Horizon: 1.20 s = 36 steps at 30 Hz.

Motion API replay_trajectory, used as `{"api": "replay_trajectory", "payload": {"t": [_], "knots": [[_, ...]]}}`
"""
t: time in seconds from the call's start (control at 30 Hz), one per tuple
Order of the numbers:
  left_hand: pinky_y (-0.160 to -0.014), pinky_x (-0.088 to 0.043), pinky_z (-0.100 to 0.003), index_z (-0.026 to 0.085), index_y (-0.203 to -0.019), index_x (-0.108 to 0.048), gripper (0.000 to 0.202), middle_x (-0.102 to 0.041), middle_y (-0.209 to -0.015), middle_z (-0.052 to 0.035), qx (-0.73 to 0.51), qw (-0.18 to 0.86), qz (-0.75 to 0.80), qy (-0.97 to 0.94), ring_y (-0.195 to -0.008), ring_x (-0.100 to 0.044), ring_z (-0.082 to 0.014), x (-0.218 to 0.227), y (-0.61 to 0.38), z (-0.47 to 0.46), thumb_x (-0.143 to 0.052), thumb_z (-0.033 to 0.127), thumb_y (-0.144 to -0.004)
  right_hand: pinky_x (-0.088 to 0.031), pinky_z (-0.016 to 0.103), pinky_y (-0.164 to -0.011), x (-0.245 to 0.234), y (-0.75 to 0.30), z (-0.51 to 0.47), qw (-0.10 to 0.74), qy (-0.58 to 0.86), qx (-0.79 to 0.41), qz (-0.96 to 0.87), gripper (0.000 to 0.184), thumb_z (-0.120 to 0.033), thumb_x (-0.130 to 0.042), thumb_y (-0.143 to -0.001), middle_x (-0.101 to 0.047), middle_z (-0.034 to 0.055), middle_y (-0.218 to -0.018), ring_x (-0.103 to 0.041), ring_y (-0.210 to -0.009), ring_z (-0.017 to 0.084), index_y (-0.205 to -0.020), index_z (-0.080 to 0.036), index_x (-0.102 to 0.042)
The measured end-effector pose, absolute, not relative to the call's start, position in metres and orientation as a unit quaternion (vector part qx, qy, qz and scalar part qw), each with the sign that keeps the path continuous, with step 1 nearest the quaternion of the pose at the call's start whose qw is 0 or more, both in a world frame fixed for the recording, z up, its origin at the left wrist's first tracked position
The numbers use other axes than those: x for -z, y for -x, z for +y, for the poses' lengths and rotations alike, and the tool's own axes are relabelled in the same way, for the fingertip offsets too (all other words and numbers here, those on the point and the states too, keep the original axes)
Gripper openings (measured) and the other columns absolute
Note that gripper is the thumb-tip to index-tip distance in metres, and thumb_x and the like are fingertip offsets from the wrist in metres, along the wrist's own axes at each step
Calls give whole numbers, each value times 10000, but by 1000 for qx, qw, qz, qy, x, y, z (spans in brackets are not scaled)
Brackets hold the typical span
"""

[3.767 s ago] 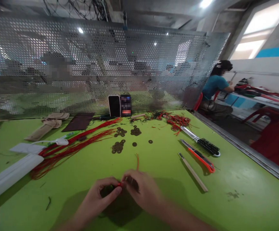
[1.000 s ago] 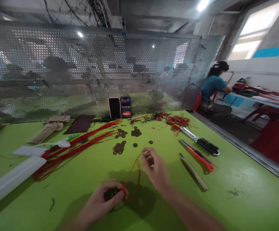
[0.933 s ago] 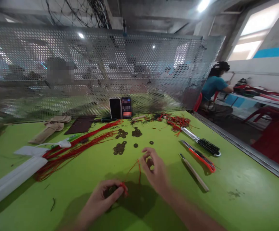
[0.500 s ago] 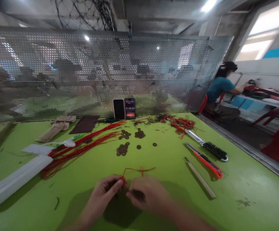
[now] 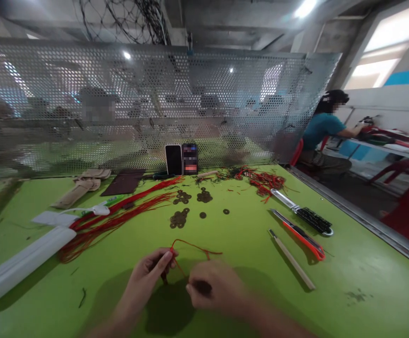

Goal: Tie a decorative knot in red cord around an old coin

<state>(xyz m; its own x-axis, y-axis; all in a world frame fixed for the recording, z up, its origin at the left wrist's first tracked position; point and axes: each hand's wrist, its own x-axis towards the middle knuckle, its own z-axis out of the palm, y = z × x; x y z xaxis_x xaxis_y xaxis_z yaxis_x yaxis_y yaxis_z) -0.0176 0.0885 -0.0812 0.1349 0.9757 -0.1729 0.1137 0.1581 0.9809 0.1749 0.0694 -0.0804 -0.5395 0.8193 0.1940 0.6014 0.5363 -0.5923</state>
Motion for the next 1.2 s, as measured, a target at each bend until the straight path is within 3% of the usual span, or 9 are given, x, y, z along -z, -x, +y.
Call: {"api": "replay_trajectory", "payload": {"t": [0.33,0.6,0.7,0.8,0.9,1.2], "knots": [[-588,-427,-224,166,-851,-703,384,-664,-741,-32,-419,555,528,-487,-663,-545,-136,74,14,89,-686,487,-643,-258,214,-504,81,-174,69,240,432,-232,-838,161,-162,-475,-725,-438,-35,-536,-347,-499,89,-572,-172,-426],[-595,-424,-207,163,-872,-690,328,-669,-774,-31,-421,572,508,-488,-687,-551,-126,79,18,92,-665,441,-700,-264,203,-483,83,-173,72,254,420,-235,-839,153,-95,-487,-624,-409,-51,-490,-332,-463,77,-516,-168,-407],[-601,-421,-212,160,-806,-688,332,-655,-719,-19,-407,596,495,-484,-658,-542,-123,78,17,90,-684,462,-669,-296,216,-506,81,-175,71,243,453,-244,-823,151,-155,-493,-717,-479,-28,-527,-388,-493,94,-567,-165,-499],[-637,-423,-224,162,-754,-681,343,-638,-670,-6,-383,612,494,-485,-649,-543,-124,77,15,85,-666,495,-673,-371,238,-581,75,-174,71,278,486,-290,-777,208,-257,-432,-851,-617,24,-724,-514,-634,134,-784,-175,-612],[-646,-422,-221,165,-753,-681,331,-631,-661,3,-359,630,472,-501,-652,-544,-124,77,13,81,-671,487,-673,-412,248,-633,72,-172,72,309,497,-346,-733,193,-255,-457,-860,-651,34,-840,-558,-712,146,-917,-201,-633],[-613,-397,-194,163,-737,-683,282,-621,-651,5,-348,645,430,-528,-632,-530,-108,76,11,78,-661,442,-710,-377,189,-473,80,-164,73,348,450,-492,-659,146,-315,-591,-804,-550,-18,-632,-486,-528,98,-859,-180,-598]]}}
